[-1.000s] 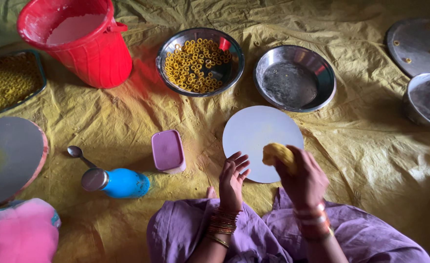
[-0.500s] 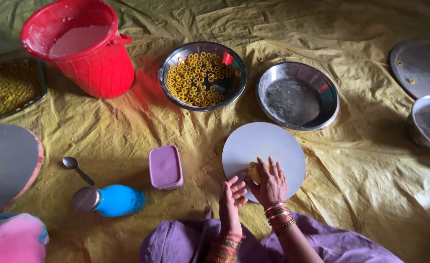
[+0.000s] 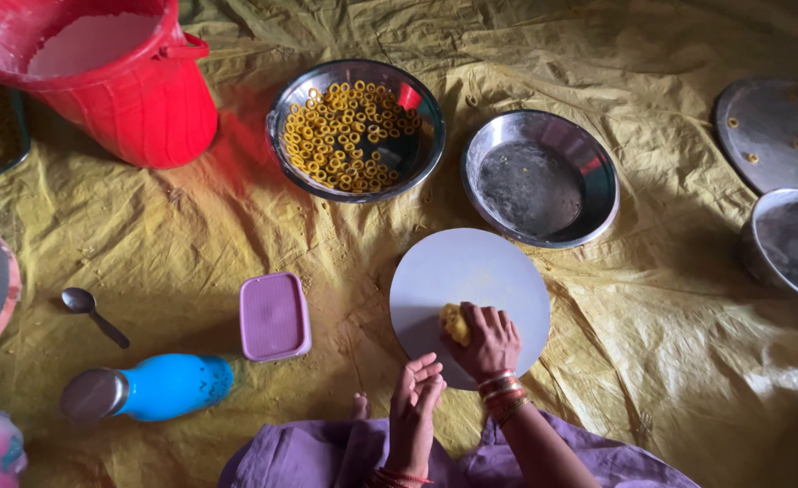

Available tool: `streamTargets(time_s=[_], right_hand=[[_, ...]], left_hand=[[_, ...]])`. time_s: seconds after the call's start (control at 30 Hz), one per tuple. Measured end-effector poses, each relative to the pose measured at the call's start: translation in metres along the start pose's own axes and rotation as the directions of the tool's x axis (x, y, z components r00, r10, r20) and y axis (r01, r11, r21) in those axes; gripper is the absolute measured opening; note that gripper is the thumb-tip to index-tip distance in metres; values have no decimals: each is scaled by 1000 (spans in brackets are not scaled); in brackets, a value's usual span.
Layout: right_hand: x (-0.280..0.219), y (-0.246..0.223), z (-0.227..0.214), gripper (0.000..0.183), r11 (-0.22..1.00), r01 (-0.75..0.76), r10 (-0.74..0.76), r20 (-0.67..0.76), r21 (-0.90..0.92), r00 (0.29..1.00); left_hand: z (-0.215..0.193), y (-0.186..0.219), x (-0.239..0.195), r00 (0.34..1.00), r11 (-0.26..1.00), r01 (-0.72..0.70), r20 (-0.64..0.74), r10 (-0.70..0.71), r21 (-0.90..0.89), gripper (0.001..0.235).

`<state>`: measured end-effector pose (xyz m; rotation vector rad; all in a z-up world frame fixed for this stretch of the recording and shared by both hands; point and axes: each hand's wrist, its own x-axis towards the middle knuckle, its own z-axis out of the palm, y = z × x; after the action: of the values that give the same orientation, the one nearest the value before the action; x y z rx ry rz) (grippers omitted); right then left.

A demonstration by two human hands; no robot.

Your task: The person kneads a yellow dough on a white circular board, repeatedly pressing, folding, and shaping it by hand. The person occasionally lifts and turns the dough to work different sides.

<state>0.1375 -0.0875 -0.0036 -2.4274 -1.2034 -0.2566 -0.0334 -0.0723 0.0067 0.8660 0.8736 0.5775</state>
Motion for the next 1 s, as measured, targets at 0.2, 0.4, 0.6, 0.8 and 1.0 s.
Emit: streamTargets(time_s=[0.2, 0.4, 0.6, 0.8, 1.0], right_hand=[[9, 26, 22, 42, 986, -135, 137, -10, 94, 991], [13, 71, 58, 53, 864, -332, 337, 54, 377, 940], [18, 94, -3, 70, -224, -381, 510, 441, 897, 739], [45, 68, -179, 68, -281, 124, 239, -56, 952, 969], [38, 76, -244, 71, 721, 488, 249, -842, 492, 479]], left_hand=[[2, -21, 11, 991, 968, -122, -28, 131, 221, 48], [-2, -37, 26, 944, 831, -260, -53, 326, 492, 75], [-22, -51, 40, 940, 853, -214, -138, 313, 475, 70], [-13, -50, 34, 974, 921, -168, -88, 211, 353, 79], [-9, -28, 23, 975, 908, -168, -73, 211, 384, 77]])
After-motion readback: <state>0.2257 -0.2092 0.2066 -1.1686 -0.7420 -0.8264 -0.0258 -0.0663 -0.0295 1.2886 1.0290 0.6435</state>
